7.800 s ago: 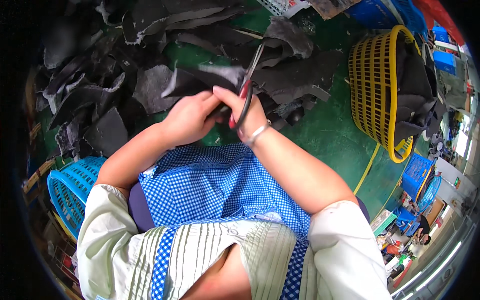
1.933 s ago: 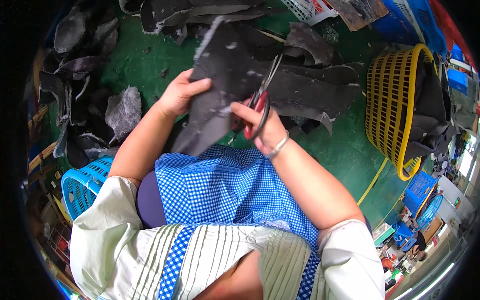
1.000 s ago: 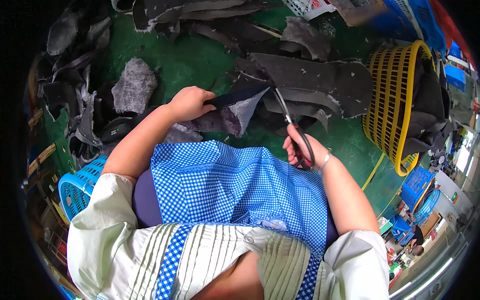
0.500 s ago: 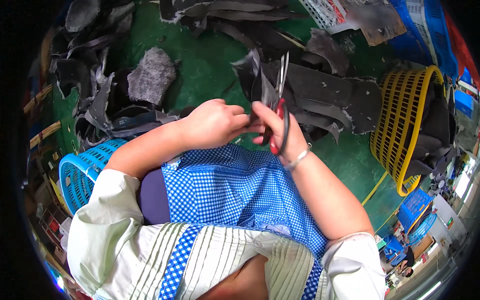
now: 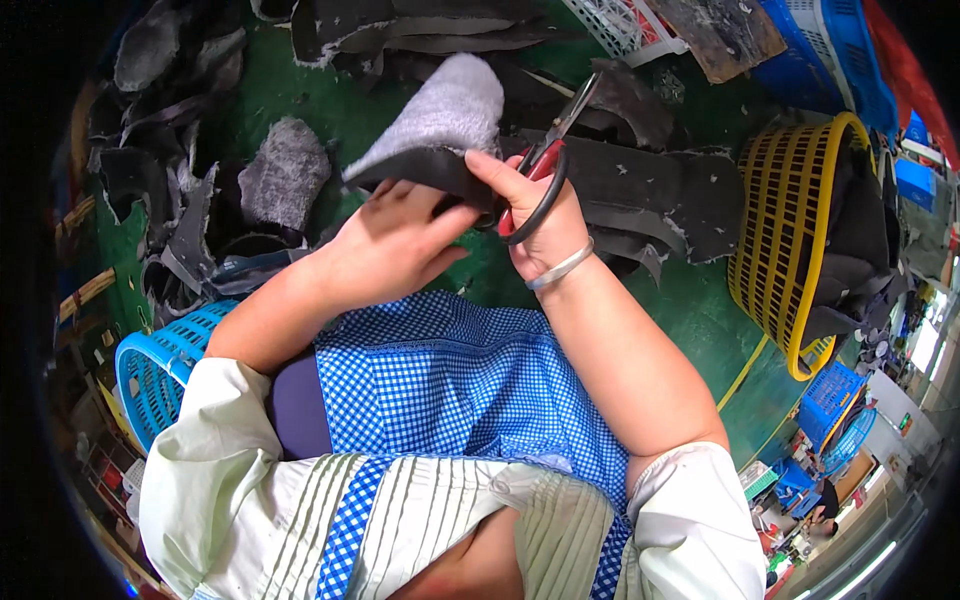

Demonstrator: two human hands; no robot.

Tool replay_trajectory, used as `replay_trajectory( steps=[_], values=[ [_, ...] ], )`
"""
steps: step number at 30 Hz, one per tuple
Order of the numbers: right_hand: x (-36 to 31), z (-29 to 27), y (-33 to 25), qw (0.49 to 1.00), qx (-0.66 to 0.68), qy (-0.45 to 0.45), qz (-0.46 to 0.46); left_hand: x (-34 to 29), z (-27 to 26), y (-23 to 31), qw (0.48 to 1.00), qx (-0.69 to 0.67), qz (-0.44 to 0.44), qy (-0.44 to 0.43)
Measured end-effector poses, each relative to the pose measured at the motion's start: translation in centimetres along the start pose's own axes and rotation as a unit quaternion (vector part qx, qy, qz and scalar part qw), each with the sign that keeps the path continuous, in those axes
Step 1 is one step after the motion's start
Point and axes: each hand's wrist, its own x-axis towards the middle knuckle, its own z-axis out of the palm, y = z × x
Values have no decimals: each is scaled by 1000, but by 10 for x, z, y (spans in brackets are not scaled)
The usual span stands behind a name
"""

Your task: Trimming excess material and lining from black synthetic shoe components using scissors.

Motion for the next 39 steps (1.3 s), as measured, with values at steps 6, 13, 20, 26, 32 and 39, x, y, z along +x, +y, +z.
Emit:
replay_trajectory(
  steps=[6, 13, 20, 26, 32, 39],
  values=[
    [-10, -1, 11, 977, -92, -154, -112, 16, -4, -14, 998, -3, 22, -55],
    [9, -52, -47, 981, 0, 27, -191, 4, 6, -69, 883, -418, -108, 184],
    [-1, -196, -117, 952, 127, 76, -269, -19, 27, -83, 859, -319, -260, -306],
    [-21, -308, -35, 892, 74, 435, -97, 5, 42, -79, 941, -166, -135, -264],
    [-89, -187, -18, 965, -223, 45, 129, 8, 29, -78, 937, -224, -137, -229],
    [-77, -142, -37, 912, -323, -89, 237, 8, 4, -72, 931, -240, -167, -220]
  ],
)
